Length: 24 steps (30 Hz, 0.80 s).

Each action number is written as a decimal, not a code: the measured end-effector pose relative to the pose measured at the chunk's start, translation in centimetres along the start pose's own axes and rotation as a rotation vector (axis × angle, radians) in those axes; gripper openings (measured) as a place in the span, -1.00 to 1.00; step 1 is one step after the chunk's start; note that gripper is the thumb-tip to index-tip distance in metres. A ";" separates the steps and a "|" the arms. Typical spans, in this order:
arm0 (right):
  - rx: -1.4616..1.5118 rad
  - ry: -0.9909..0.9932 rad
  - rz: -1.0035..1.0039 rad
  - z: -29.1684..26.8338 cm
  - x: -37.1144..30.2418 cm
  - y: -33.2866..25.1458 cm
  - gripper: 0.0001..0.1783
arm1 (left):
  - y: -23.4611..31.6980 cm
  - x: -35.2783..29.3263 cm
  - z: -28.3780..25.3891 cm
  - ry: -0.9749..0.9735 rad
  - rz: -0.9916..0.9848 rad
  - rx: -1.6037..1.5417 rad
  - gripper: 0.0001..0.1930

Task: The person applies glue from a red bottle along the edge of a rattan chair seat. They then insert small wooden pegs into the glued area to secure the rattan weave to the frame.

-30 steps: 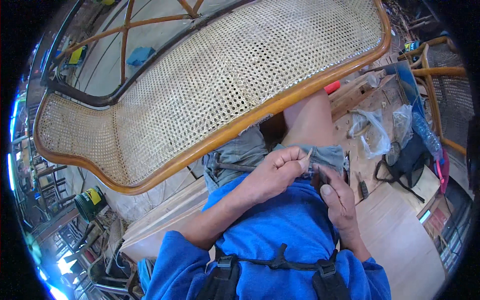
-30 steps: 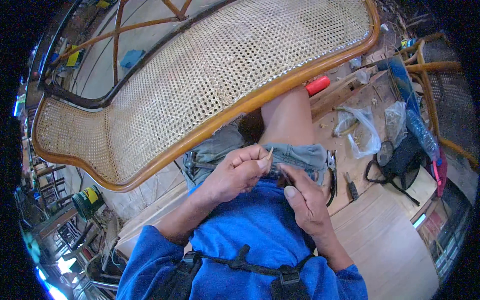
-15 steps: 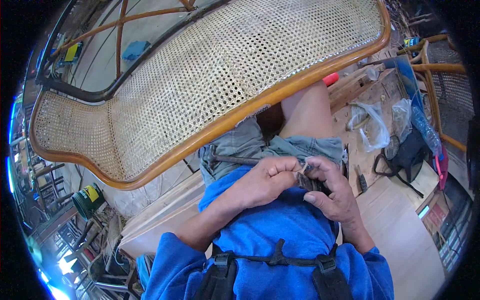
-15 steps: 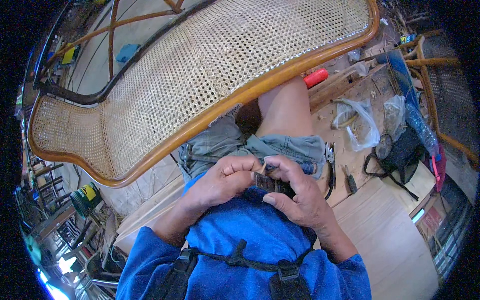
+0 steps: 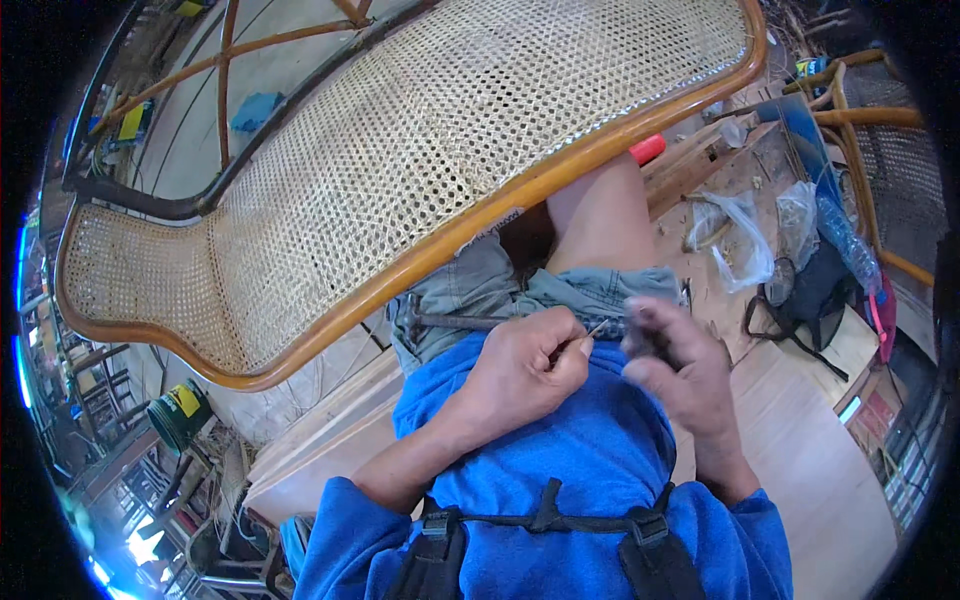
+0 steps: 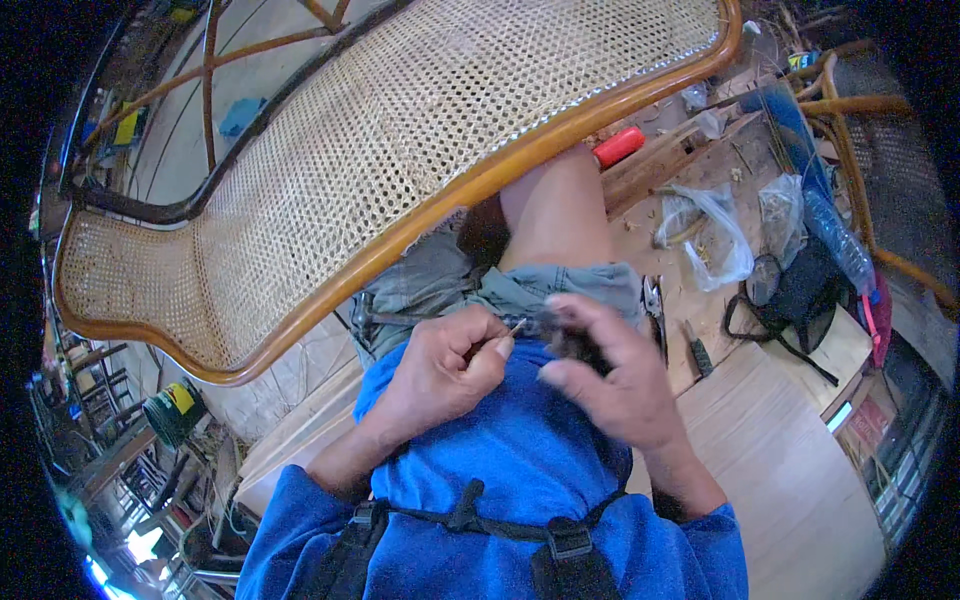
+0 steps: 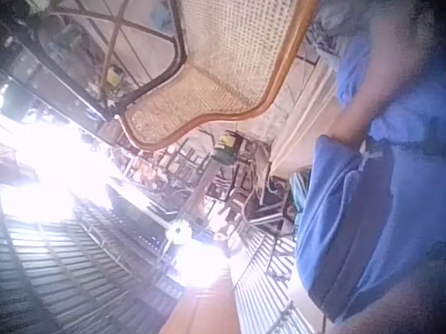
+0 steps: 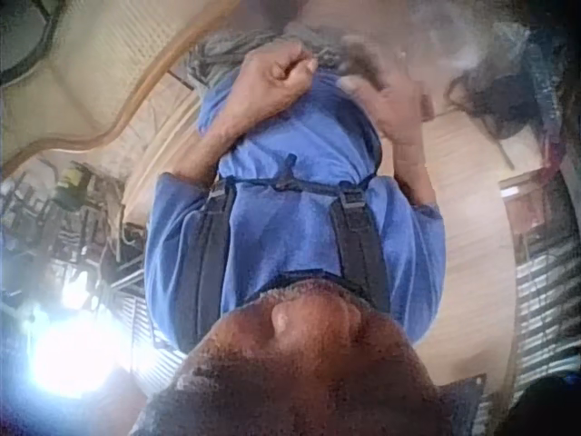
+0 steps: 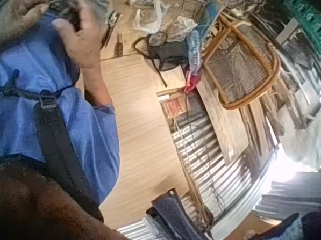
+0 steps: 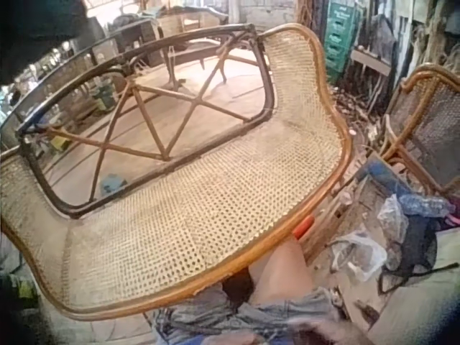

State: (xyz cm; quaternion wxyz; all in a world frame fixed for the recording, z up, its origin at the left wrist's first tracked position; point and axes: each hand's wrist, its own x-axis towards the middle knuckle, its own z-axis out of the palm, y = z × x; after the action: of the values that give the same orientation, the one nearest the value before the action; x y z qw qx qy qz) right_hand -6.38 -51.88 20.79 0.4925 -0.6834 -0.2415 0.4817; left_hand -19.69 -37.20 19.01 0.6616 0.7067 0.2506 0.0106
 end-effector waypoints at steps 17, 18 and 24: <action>-0.422 0.063 -0.305 2.4 0.1 -0.4 -0.47 | -1.0 0.4 -0.1 -0.082 0.099 -0.084 -0.97; -0.440 0.085 -0.322 2.5 0.1 -0.4 -0.47 | -1.3 0.3 -0.3 -0.108 0.083 -0.060 -0.98; -0.181 0.515 -0.106 -3.1 0.7 1.1 -0.57 | 0.0 -1.7 -0.6 -0.078 0.045 -0.111 -0.91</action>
State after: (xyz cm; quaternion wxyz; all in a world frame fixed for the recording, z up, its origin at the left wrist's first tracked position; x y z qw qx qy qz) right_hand -3.43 -53.13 19.62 0.4990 -0.8110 -0.1860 0.2421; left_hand -21.36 -37.25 19.63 0.7087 0.6741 0.2077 0.0119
